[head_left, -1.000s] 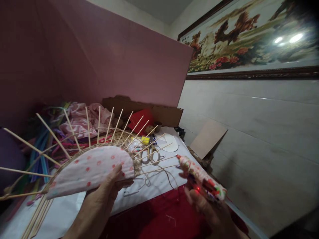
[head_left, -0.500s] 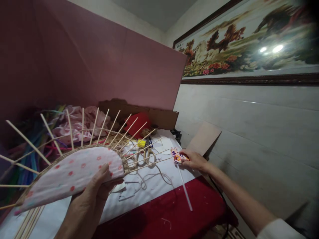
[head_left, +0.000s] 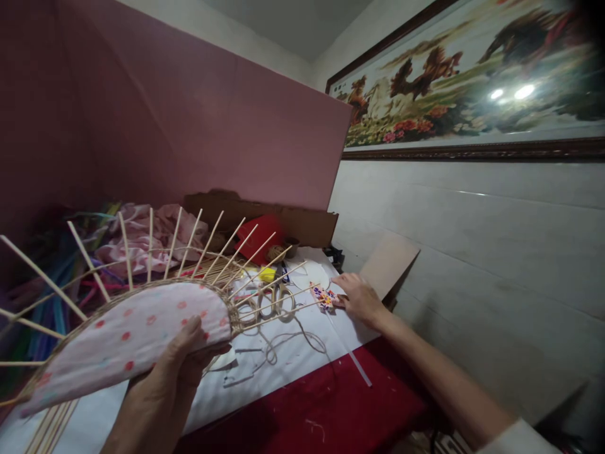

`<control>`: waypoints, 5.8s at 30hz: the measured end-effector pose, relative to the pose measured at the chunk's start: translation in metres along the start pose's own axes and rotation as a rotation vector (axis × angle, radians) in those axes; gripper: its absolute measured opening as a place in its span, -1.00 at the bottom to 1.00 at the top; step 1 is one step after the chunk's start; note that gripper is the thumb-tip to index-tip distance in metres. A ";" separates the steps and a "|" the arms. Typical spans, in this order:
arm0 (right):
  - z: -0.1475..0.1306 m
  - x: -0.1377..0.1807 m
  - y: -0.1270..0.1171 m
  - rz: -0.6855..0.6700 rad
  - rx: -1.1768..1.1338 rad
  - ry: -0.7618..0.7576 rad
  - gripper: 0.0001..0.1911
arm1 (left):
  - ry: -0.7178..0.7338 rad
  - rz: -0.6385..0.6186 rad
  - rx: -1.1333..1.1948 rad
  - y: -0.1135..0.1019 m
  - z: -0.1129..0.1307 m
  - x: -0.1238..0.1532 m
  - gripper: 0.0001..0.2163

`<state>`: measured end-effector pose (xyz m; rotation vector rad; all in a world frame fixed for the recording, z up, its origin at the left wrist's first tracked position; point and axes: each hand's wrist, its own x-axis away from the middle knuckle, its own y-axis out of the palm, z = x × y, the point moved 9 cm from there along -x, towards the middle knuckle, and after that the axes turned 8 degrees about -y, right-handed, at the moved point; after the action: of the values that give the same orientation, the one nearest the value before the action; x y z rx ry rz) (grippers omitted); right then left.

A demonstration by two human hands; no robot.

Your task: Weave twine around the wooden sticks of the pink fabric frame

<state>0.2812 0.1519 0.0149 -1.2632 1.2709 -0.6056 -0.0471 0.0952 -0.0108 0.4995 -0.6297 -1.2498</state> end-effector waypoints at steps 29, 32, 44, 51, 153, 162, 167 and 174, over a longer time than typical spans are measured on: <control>-0.148 0.060 0.013 0.450 -1.050 0.189 -0.74 | -0.048 -0.075 -0.104 0.001 -0.006 0.008 -0.87; -0.148 0.062 0.015 0.463 -1.044 0.191 -0.74 | -0.058 -0.073 -0.112 -0.001 -0.007 0.008 -0.88; -0.153 0.066 0.013 0.463 -1.026 0.191 -0.74 | -0.080 -0.066 -0.103 -0.002 -0.009 0.007 -0.87; -0.151 0.070 0.009 0.484 -1.022 0.200 -0.73 | -0.056 -0.054 -0.077 -0.001 -0.007 0.009 -0.86; -0.150 0.067 0.053 0.556 -1.164 0.301 -0.70 | -0.256 -0.172 -0.049 0.009 -0.020 0.012 -0.86; -0.145 0.068 0.052 0.572 -1.153 0.317 -0.70 | -0.273 -0.204 -0.034 0.013 -0.023 0.013 -0.86; -0.145 0.070 0.052 0.583 -1.150 0.313 -0.70 | -0.314 -0.279 -0.068 0.016 -0.027 0.013 -0.86; -0.144 0.070 0.053 0.588 -1.148 0.309 -0.68 | -0.322 -0.284 -0.087 0.017 -0.027 0.015 -0.88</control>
<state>0.1526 0.0537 -0.0329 -1.5738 2.2773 0.4781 -0.0142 0.0856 -0.0167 0.3235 -0.7891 -1.6393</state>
